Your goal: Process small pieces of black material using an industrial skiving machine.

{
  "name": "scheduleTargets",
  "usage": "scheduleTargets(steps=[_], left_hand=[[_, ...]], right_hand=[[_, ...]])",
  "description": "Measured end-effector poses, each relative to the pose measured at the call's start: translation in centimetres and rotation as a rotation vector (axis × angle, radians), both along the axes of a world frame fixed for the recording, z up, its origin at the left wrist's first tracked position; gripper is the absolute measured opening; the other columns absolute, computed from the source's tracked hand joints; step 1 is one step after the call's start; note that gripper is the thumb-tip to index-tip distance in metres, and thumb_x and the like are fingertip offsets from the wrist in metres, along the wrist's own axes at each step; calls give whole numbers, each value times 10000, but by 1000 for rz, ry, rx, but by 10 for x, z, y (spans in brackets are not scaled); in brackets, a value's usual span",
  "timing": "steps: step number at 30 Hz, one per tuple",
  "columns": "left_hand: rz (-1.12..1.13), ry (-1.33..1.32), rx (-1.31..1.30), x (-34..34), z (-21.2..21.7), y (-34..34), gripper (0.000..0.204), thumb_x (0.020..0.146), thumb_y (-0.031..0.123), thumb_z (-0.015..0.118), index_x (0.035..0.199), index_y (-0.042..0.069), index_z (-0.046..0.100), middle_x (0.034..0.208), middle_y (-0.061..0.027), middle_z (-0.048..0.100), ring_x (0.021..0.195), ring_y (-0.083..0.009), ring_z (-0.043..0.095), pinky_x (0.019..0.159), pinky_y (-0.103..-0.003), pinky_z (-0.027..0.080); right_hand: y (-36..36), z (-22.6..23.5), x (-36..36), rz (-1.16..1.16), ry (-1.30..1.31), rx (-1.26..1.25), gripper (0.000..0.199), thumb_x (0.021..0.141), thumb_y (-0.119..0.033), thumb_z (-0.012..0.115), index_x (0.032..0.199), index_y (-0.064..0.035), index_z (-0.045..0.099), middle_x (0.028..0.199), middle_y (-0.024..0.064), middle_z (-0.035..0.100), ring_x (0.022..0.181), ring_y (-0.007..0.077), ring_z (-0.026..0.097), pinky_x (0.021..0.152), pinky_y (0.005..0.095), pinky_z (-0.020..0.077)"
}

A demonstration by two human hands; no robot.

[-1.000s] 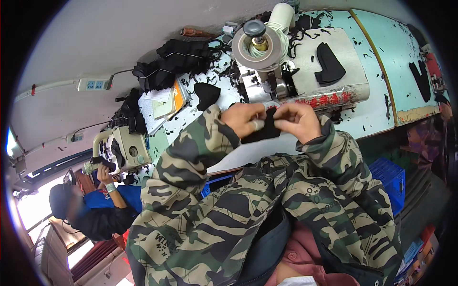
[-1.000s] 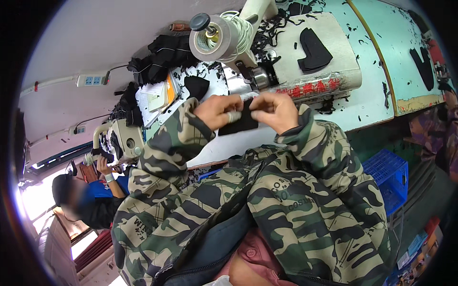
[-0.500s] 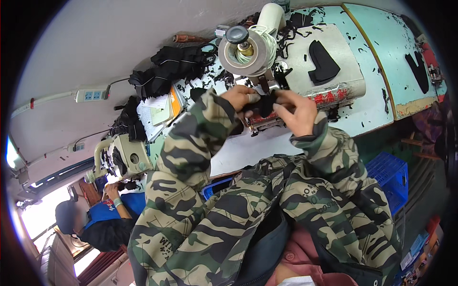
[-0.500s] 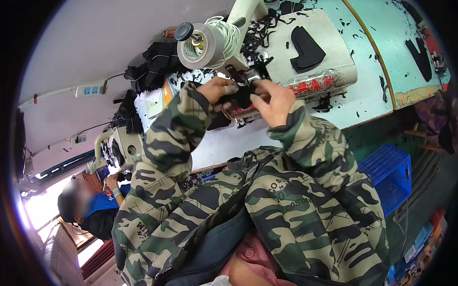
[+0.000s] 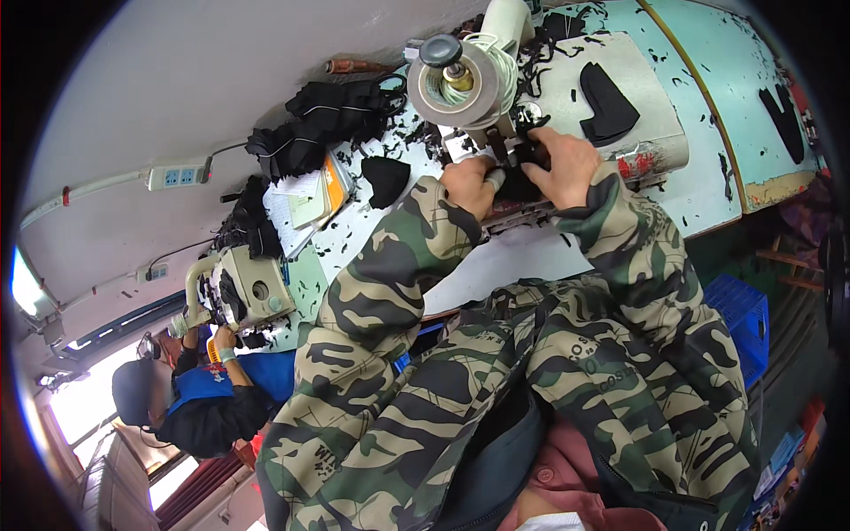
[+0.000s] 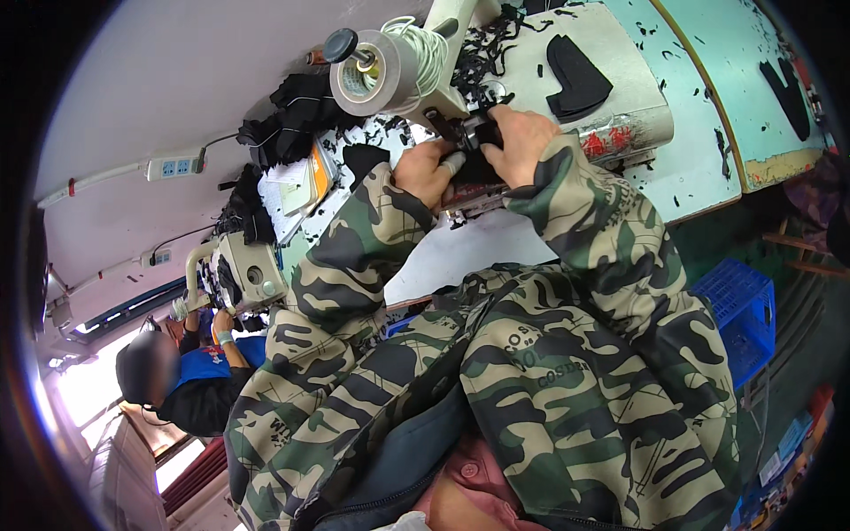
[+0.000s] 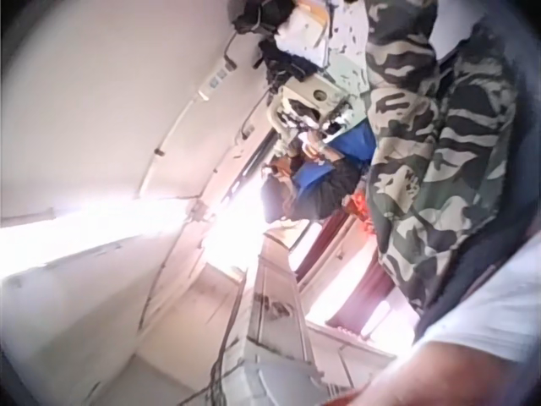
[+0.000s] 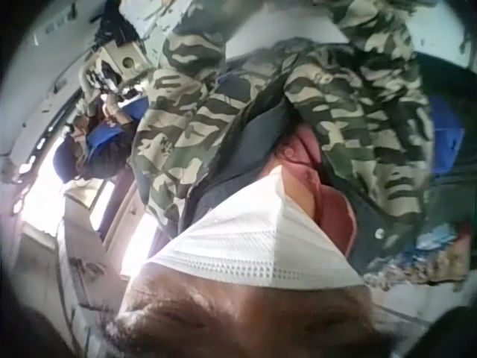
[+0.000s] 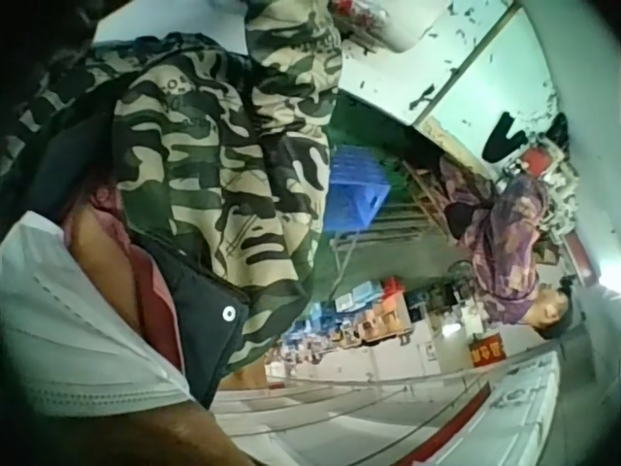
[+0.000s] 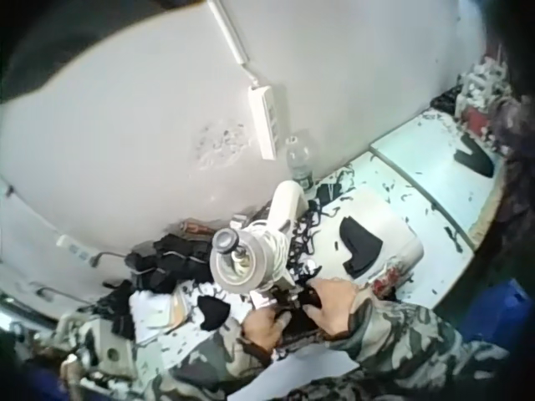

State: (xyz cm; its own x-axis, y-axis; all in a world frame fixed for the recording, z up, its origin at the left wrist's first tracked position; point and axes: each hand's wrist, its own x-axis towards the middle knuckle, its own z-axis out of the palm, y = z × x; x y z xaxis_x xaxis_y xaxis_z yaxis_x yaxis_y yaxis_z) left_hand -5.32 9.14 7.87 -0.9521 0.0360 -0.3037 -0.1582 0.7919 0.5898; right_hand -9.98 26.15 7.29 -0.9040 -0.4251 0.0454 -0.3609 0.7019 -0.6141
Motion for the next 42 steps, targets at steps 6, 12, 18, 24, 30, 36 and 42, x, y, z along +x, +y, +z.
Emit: scheduleTargets(steps=[6, 12, 18, 24, 30, 36, 42], left_hand=[[37, 93, 32, 0, 3, 4, 206, 813, 196, 582, 904, 18, 632, 543, -108, 592, 452, -202, 587, 483, -340, 466], [84, 344, -265, 8, -15, 0, 226, 758, 246, 632, 850, 40, 635, 620, -138, 615, 580, -259, 628, 555, -364, 476], [267, -105, 407, 8, -5, -27, 155, 819, 161, 608, 824, 10, 575, 484, -41, 521, 320, -83, 406, 296, -233, 271], [304, -316, 548, 23, 28, -35, 249, 884, 223, 514, 911, -20, 556, 581, -67, 578, 344, -93, 461, 314, -224, 294], [240, -199, 514, 31, 37, -26, 246, 897, 193, 483, 997, -22, 548, 624, -71, 594, 374, -112, 504, 330, -213, 326], [427, -464, 739, 19, 41, -17, 222, 919, 177, 421, 973, -11, 527, 673, -97, 599, 399, -140, 541, 321, -190, 330], [271, -281, 162, 8, 29, -9, 242, 876, 159, 473, 958, -41, 581, 501, -64, 542, 341, -132, 497, 322, -261, 367]], right_hand=[[8, 5, 15, -40, -244, -197, 282, 696, -92, 650, 966, -40, 586, 771, 135, 633, 709, 302, 620, 629, 330, 488], [-18, 10, -2, 12, -102, -30, 254, 721, -134, 628, 950, -31, 591, 809, 158, 628, 758, 329, 609, 674, 371, 490], [14, -2, 27, -13, -317, -385, 229, 681, -150, 677, 845, -1, 621, 697, 155, 617, 604, 225, 616, 570, 294, 476], [1, -1, 19, -88, -74, -300, 250, 677, -172, 698, 851, -14, 615, 641, 121, 574, 541, 161, 567, 533, 278, 444], [14, 4, 9, 64, -556, -825, 154, 743, -48, 659, 862, 35, 606, 689, 15, 601, 640, 41, 512, 548, 209, 407], [8, -2, 17, 27, 7, -282, 185, 717, -122, 647, 874, -27, 623, 731, 158, 605, 630, 294, 598, 575, 312, 463], [0, 4, 20, -36, -132, -207, 178, 712, -129, 644, 865, -40, 619, 748, 155, 613, 663, 318, 599, 591, 345, 471]])
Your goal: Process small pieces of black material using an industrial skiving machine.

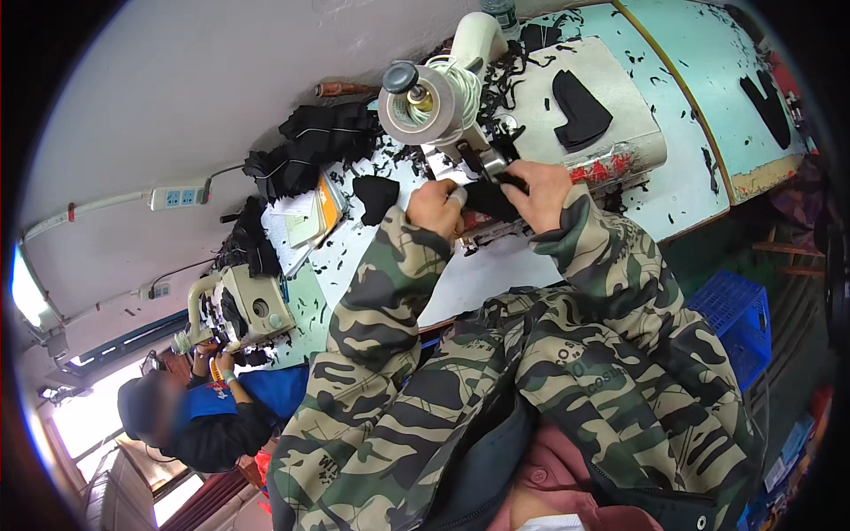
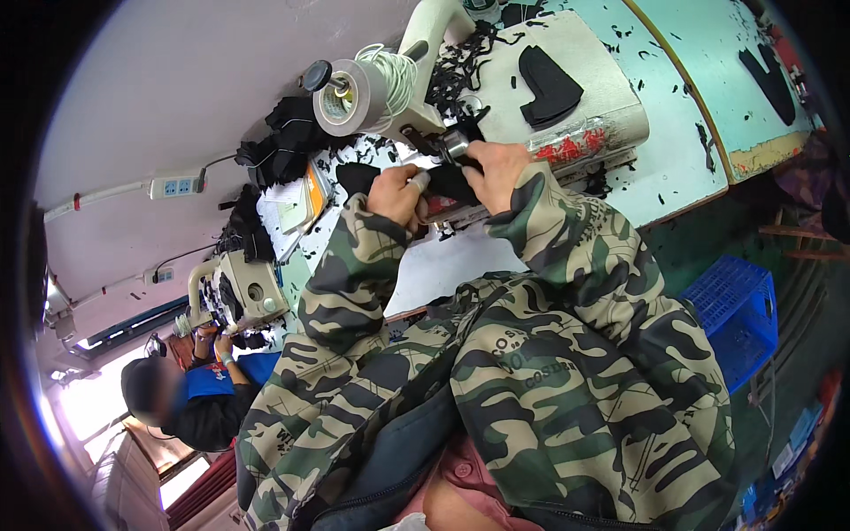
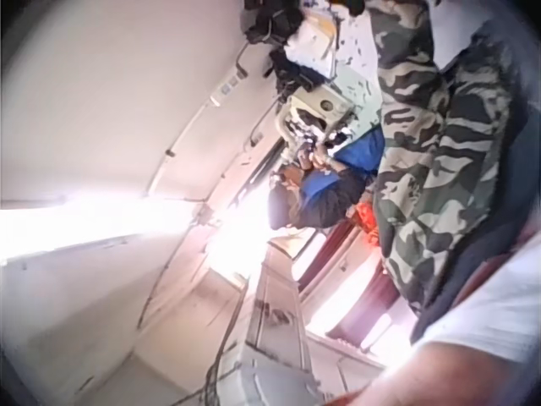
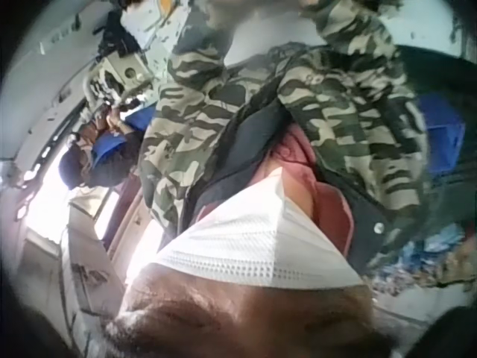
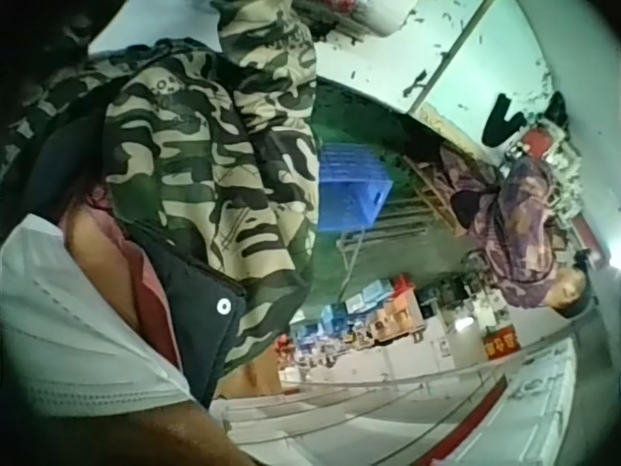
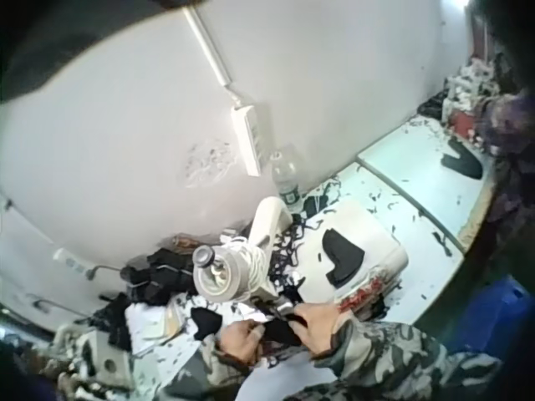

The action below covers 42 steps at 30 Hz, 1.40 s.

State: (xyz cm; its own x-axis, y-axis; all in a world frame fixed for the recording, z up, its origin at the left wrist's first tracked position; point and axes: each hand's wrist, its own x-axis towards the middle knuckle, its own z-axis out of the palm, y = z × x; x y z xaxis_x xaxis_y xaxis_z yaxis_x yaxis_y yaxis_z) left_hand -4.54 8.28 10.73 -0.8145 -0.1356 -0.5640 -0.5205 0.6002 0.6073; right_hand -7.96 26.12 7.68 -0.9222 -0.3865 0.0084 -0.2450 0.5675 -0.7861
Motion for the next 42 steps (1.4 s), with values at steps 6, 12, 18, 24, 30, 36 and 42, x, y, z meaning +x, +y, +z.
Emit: scheduleTargets(steps=[6, 12, 18, 24, 30, 36, 42], left_hand=[[-5, 50, 174, -15, -11, -7, 231, 836, 204, 522, 821, -18, 585, 499, -127, 551, 412, -214, 533, 459, -335, 431], [-412, 145, -530, 64, -88, -87, 644, 580, 265, 764, 1126, 65, 487, 977, -205, 556, 924, -349, 556, 801, -409, 453], [-591, 189, -441, 82, -99, -77, 628, 630, 261, 709, 1176, 71, 464, 891, -176, 572, 836, -355, 561, 774, -415, 451], [377, 320, 193, 16, -137, -115, 339, 863, 189, 494, 1147, 4, 471, 960, -198, 595, 761, -281, 648, 608, -327, 522], [471, 95, 501, -28, -144, -95, 361, 911, 148, 417, 1187, -84, 417, 961, -218, 583, 702, -305, 657, 563, -338, 558], [567, 34, 356, -27, -143, -92, 391, 911, 298, 394, 949, -71, 518, 671, -185, 612, 480, -279, 619, 333, -319, 443], [473, 189, 419, -19, -144, -101, 293, 914, 199, 414, 992, -56, 536, 804, -172, 636, 549, -251, 642, 417, -291, 487]], right_hand=[[35, 10, -11, -39, -104, -1, 181, 734, -164, 634, 851, -27, 620, 744, 159, 616, 711, 304, 613, 648, 332, 479], [72, 47, -56, -206, 763, -122, 201, 729, -61, 655, 926, -31, 630, 889, 109, 626, 804, 238, 596, 717, 303, 469], [76, 20, -32, -74, 616, 88, 276, 652, -167, 692, 902, -65, 632, 895, 95, 623, 832, 278, 572, 729, 364, 449], [73, -55, 40, -29, -218, 290, 444, 722, -394, 666, 851, 28, 613, 733, 188, 625, 694, 321, 628, 628, 364, 495], [65, -138, 47, -89, -932, -183, 432, 688, -357, 671, 822, 50, 619, 701, 220, 613, 714, 367, 612, 661, 395, 486], [58, -143, 53, -147, -409, 245, 337, 651, -311, 668, 810, -14, 652, 739, 221, 618, 751, 349, 617, 680, 382, 483], [65, -173, 49, -121, -560, 65, 350, 642, -304, 675, 821, -4, 647, 729, 205, 624, 716, 326, 623, 671, 372, 481]])
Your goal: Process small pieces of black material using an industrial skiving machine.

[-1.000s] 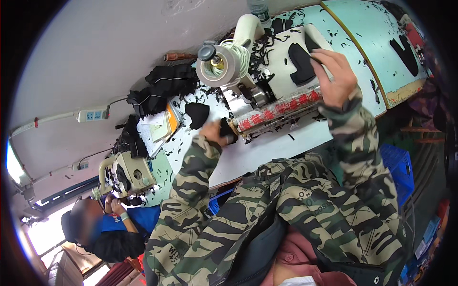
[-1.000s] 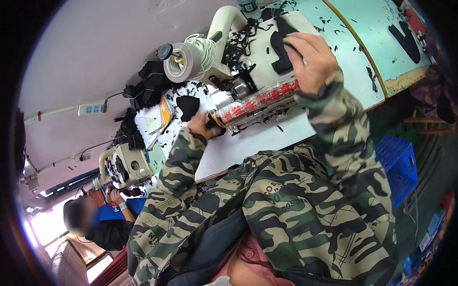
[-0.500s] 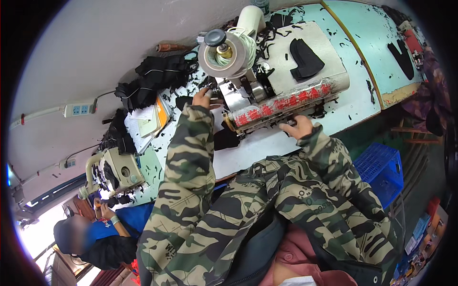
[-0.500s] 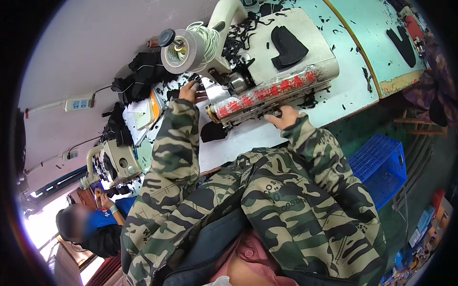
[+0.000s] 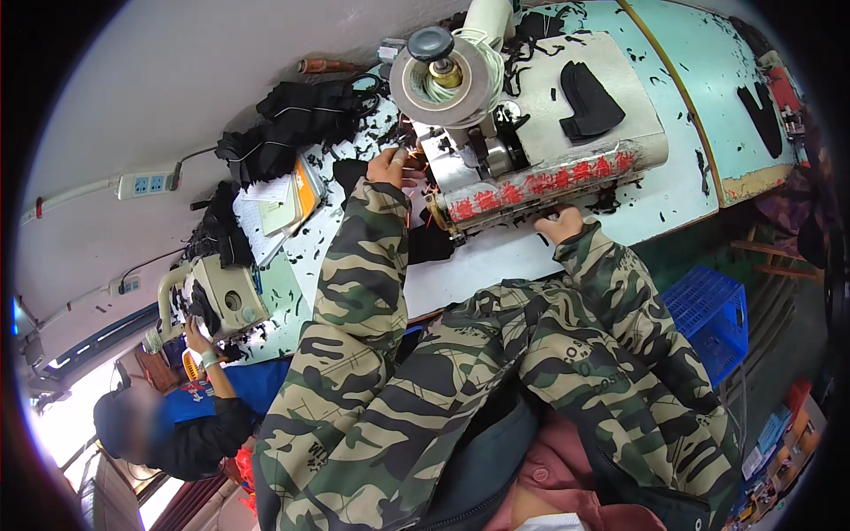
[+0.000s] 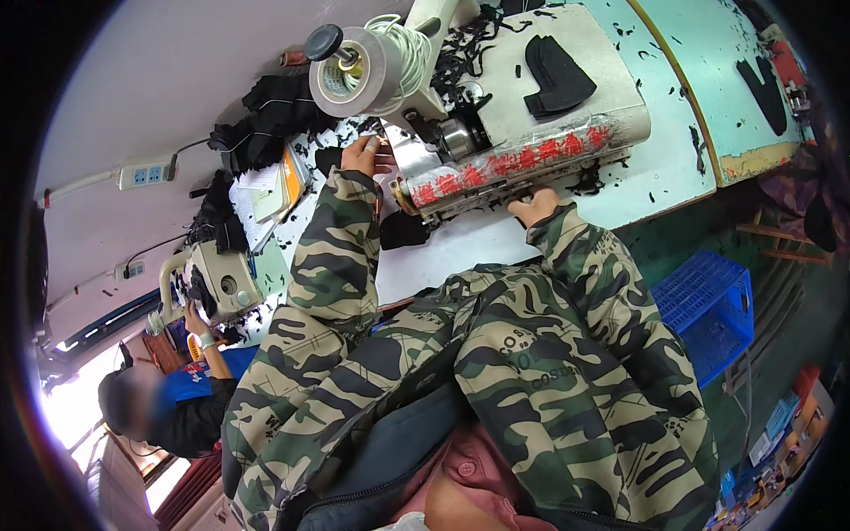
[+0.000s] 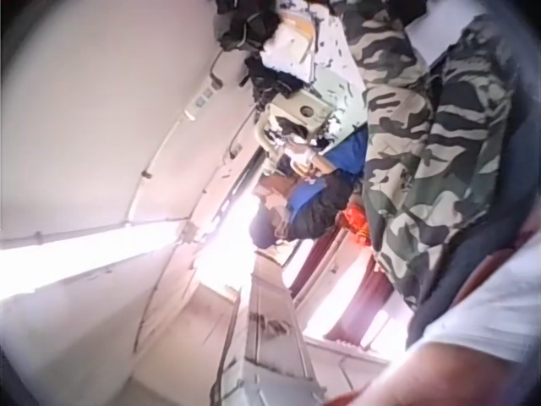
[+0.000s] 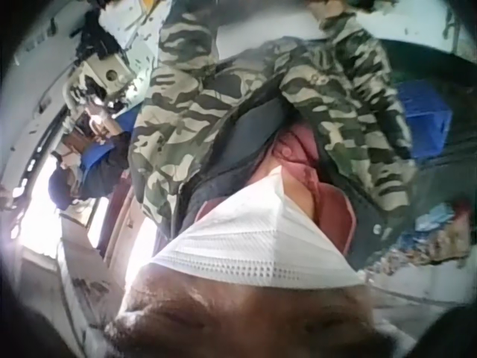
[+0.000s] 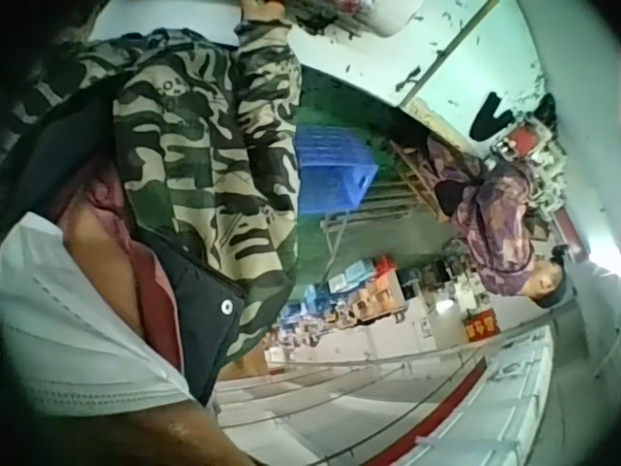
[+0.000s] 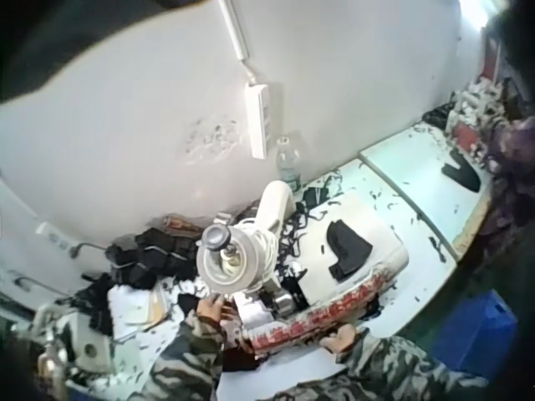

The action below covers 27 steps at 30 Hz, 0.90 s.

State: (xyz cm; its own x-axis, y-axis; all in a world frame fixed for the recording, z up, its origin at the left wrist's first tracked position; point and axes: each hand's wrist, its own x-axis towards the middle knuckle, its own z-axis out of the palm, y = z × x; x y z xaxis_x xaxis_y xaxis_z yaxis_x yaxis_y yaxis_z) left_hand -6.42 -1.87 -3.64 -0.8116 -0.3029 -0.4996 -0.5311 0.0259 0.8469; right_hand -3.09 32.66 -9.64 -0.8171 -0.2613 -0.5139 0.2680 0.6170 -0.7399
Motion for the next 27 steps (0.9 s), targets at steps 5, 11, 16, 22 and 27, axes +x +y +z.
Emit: scheduleTargets(steps=[5, 11, 16, 22, 27], left_hand=[[10, -80, -20, -5, 1, 5, 312, 915, 209, 413, 903, -67, 561, 738, -161, 641, 574, -249, 652, 414, -282, 482], [41, -97, -38, -5, 2, 8, 367, 917, 252, 406, 871, -75, 565, 716, -175, 639, 521, -255, 639, 360, -277, 455], [77, -60, 32, -4, 1, 6, 383, 914, 259, 402, 858, -86, 558, 710, -185, 635, 546, -260, 645, 391, -284, 473], [39, -124, -1, -8, 1, 7, 369, 908, 244, 417, 864, -96, 552, 688, -187, 630, 542, -267, 641, 391, -294, 471], [66, -63, 27, -7, 1, 6, 391, 907, 262, 426, 827, -97, 560, 684, -196, 628, 524, -278, 637, 358, -300, 451]], right_hand=[[-2, 0, 7, -59, 115, -7, 358, 644, -284, 675, 834, 17, 636, 731, 187, 626, 680, 295, 608, 657, 361, 464], [0, 12, -1, -69, 1, -257, 356, 646, -295, 677, 824, 10, 640, 749, 169, 632, 708, 280, 611, 678, 351, 461], [-8, 22, 2, -10, 29, 170, 346, 645, -299, 676, 801, 8, 642, 755, 172, 636, 716, 287, 620, 672, 355, 466], [4, -19, 2, -73, 74, -167, 337, 651, -279, 671, 817, 12, 638, 729, 186, 629, 697, 307, 619, 660, 364, 471], [0, -12, 3, 4, 152, 70, 317, 668, -241, 662, 847, 20, 636, 756, 165, 638, 703, 271, 617, 677, 358, 467]])
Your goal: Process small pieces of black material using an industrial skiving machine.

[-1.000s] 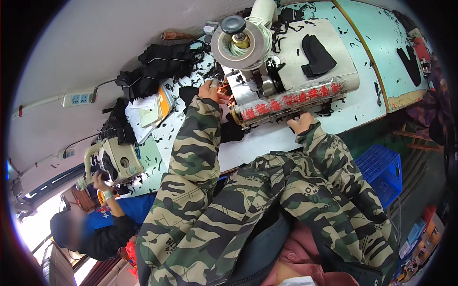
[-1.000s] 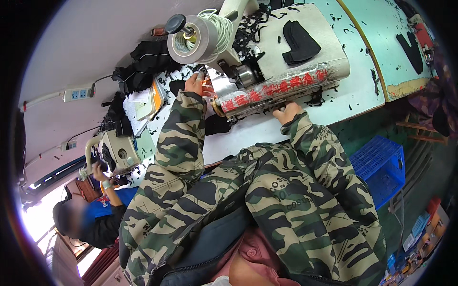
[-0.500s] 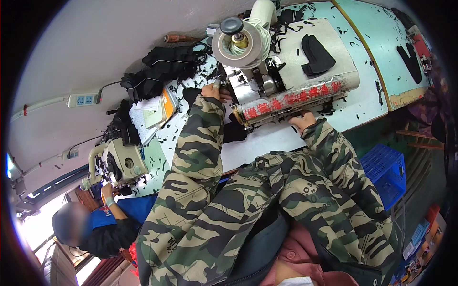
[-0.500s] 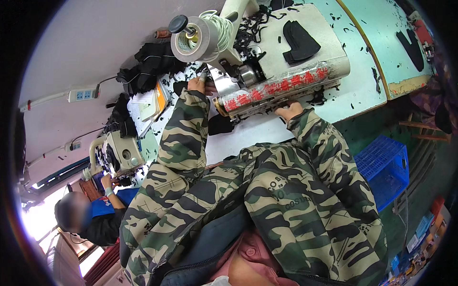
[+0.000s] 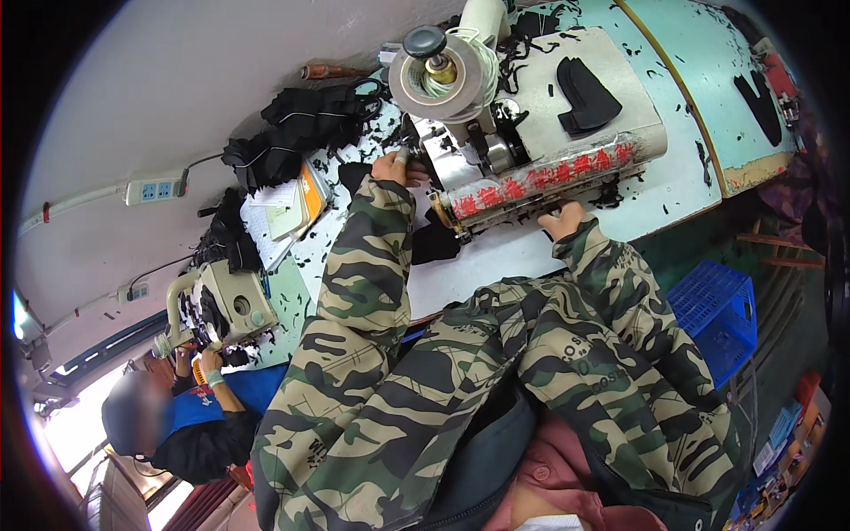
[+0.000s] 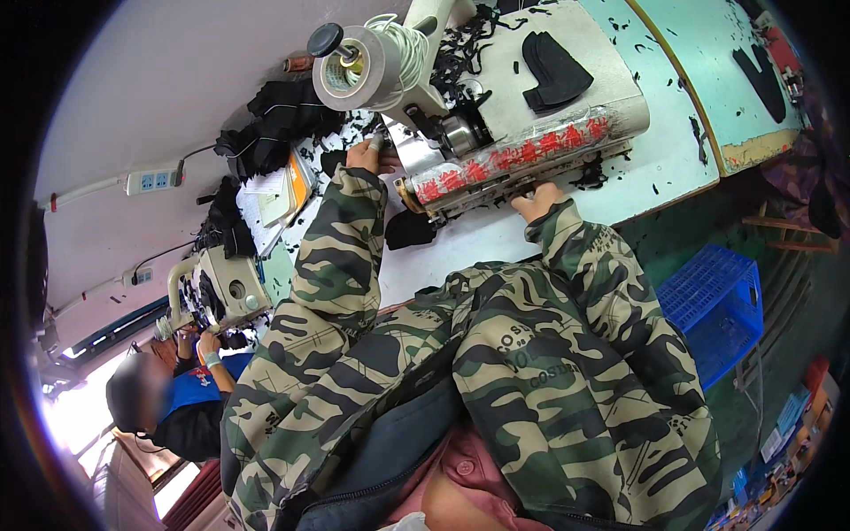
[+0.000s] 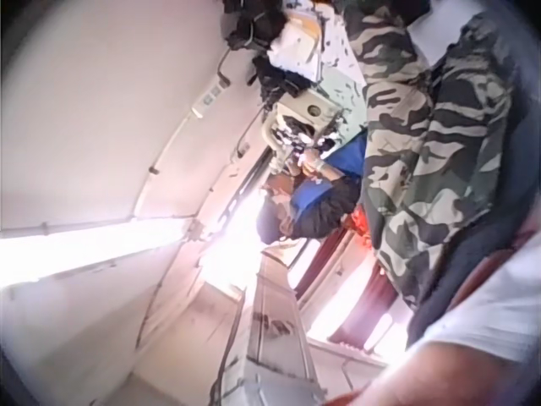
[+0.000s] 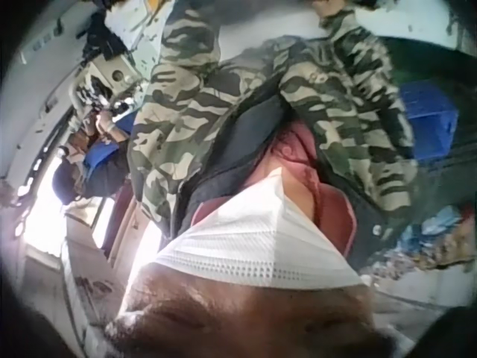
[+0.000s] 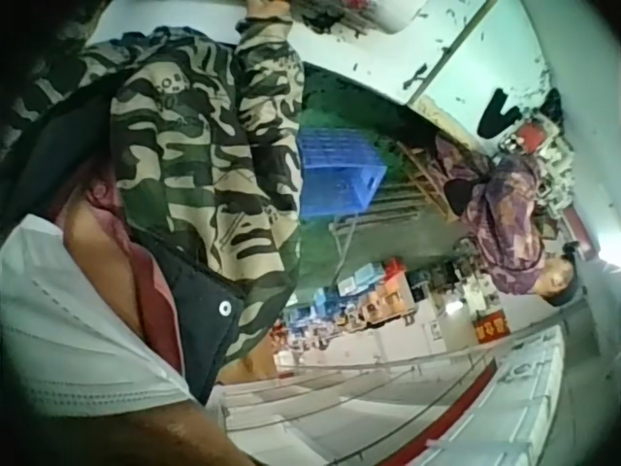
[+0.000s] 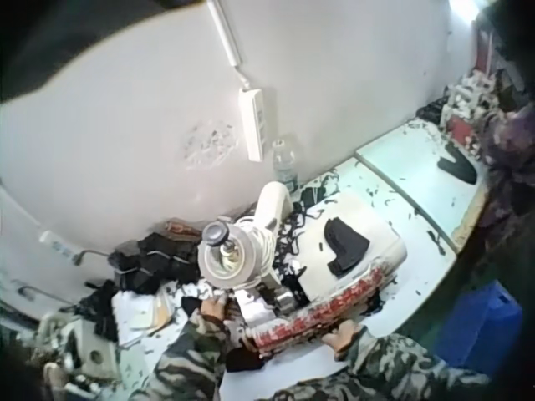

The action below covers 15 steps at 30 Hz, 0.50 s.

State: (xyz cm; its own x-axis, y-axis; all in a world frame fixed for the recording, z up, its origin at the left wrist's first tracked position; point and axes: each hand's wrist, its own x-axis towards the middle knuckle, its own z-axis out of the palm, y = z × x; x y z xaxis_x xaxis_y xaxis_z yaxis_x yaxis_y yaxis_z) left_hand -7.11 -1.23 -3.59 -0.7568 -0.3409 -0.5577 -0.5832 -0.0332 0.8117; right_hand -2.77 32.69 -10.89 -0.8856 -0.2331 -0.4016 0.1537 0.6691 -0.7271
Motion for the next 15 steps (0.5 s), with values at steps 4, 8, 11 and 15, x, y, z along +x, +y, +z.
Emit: scheduleTargets(steps=[4, 8, 11, 15], left_hand=[[-8, -73, -13, -2, 2, 2, 375, 908, 266, 438, 884, -85, 569, 712, -194, 634, 536, -275, 640, 382, -300, 474], [10, -46, 10, 2, 3, -1, 329, 906, 228, 454, 897, -72, 587, 759, -183, 644, 604, -259, 655, 452, -288, 504], [-20, -37, 36, 5, 5, -7, 290, 903, 197, 468, 936, -66, 584, 800, -179, 647, 645, -251, 659, 502, -280, 519], [-2, -20, 26, 3, 8, -1, 277, 902, 183, 472, 966, -68, 569, 836, -178, 647, 684, -259, 665, 524, -282, 529]], right_hand=[[2, 1, 0, -52, -37, -244, 321, 668, -235, 666, 857, 22, 638, 779, 164, 641, 730, 256, 616, 690, 351, 465], [-3, 14, 1, -70, -3, -305, 310, 666, -229, 668, 851, 18, 640, 786, 161, 644, 731, 260, 619, 690, 345, 468], [-7, 52, -10, -181, -599, -253, 215, 655, -88, 647, 836, 27, 632, 760, 97, 641, 703, 184, 581, 681, 318, 460], [-3, 28, 4, -44, -11, -14, 316, 656, -266, 671, 817, 5, 645, 739, 181, 637, 700, 297, 620, 663, 347, 472]])
